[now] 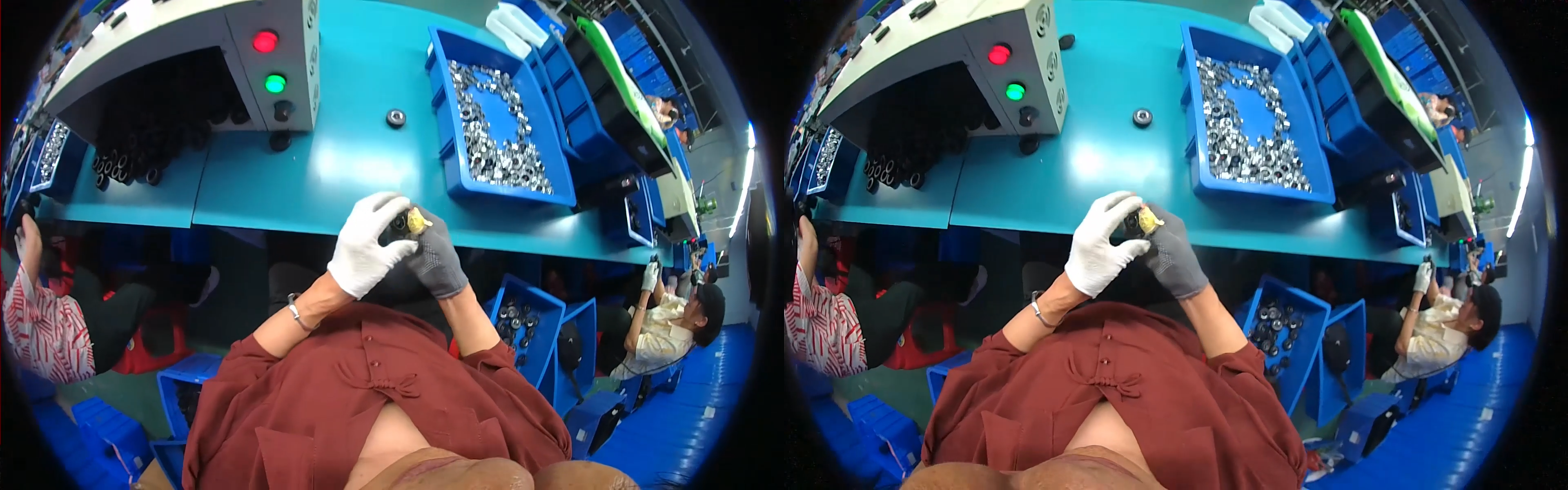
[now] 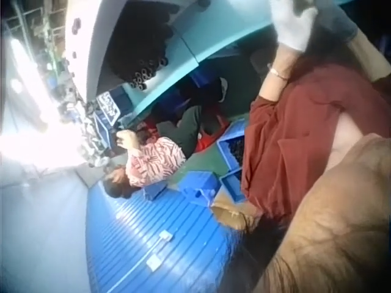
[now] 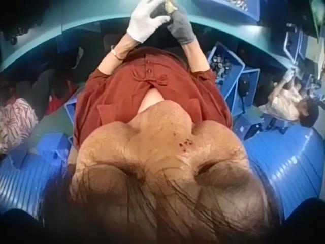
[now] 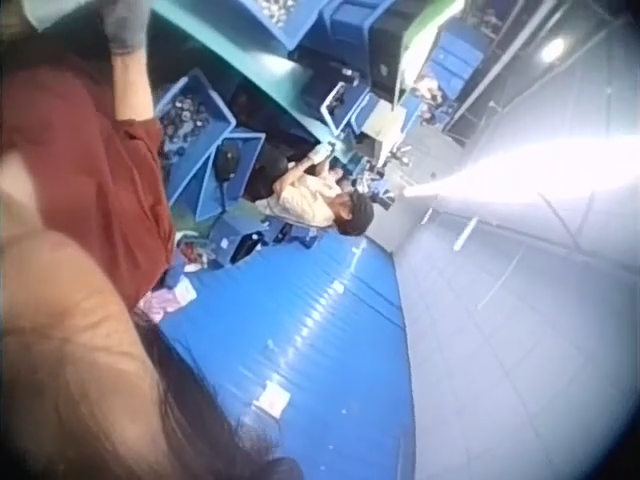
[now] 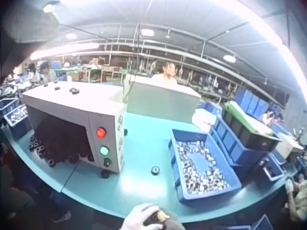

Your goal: The recorder is assembling mechanical bearings by inserting components into circular housings on a factory line.

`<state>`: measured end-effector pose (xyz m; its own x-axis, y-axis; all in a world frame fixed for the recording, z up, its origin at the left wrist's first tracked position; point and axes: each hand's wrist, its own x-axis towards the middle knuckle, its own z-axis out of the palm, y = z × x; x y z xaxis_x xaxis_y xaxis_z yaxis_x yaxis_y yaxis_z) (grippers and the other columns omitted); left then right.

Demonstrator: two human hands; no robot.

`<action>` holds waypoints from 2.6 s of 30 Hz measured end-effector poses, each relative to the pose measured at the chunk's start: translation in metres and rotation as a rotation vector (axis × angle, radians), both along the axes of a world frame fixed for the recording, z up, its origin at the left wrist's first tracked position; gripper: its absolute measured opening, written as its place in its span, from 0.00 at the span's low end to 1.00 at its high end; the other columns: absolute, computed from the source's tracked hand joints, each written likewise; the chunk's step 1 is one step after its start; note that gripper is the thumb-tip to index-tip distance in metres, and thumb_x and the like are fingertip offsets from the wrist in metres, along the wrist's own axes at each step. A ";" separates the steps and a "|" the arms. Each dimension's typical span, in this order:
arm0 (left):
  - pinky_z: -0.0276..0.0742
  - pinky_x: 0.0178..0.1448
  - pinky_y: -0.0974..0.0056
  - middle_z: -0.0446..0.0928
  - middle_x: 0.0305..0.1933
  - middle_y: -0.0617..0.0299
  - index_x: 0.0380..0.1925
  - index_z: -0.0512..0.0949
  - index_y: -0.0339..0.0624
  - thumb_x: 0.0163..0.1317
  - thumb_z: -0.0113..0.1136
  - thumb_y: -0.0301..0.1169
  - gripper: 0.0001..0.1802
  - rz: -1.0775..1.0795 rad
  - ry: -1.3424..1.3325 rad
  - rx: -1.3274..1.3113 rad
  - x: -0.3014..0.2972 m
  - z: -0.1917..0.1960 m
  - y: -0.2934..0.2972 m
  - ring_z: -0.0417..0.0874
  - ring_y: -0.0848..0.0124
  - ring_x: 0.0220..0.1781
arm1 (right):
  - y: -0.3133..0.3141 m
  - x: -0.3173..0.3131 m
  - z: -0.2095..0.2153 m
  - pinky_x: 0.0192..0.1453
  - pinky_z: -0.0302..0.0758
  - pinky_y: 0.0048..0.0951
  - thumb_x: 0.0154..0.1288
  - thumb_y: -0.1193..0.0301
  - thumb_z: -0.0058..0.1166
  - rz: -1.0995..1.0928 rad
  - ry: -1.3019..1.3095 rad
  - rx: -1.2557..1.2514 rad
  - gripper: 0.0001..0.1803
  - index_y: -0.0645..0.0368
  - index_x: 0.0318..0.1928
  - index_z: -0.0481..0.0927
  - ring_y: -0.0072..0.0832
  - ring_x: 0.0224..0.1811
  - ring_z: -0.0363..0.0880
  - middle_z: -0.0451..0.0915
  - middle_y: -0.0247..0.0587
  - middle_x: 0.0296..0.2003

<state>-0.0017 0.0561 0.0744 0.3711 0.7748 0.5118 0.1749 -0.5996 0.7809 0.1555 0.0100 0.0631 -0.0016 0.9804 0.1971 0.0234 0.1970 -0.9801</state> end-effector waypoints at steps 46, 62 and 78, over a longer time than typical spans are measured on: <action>0.73 0.44 0.71 0.80 0.39 0.65 0.42 0.81 0.36 0.69 0.62 0.33 0.11 -0.440 -0.405 -1.525 0.004 -0.071 -0.058 0.78 0.78 0.40 | -0.083 0.006 -0.045 0.43 0.73 0.35 0.43 0.75 0.63 -0.345 -0.640 0.218 0.22 0.62 0.44 0.78 0.41 0.41 0.73 0.76 0.44 0.42; 0.77 0.58 0.58 0.79 0.47 0.58 0.50 0.76 0.39 0.69 0.63 0.39 0.17 -0.579 -0.723 -1.684 0.009 -0.088 -0.058 0.80 0.66 0.49 | -0.090 -0.001 -0.049 0.46 0.75 0.28 0.57 0.79 0.59 -0.354 -0.524 0.132 0.22 0.65 0.54 0.78 0.33 0.44 0.75 0.76 0.42 0.45; 0.78 0.43 0.71 0.82 0.38 0.62 0.47 0.81 0.33 0.64 0.66 0.25 0.13 -0.273 -0.211 -1.245 0.007 -0.062 -0.061 0.81 0.77 0.37 | -0.098 -0.011 -0.055 0.43 0.68 0.17 0.73 0.73 0.50 -0.418 0.373 -0.428 0.09 0.65 0.48 0.79 0.12 0.39 0.70 0.78 0.28 0.38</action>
<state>0.0057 -0.0051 0.0122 0.5925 0.6826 -0.4278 -0.0318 0.5504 0.8343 0.1442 -0.0877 0.0081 0.3852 0.8755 -0.2917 -0.3396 -0.1594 -0.9270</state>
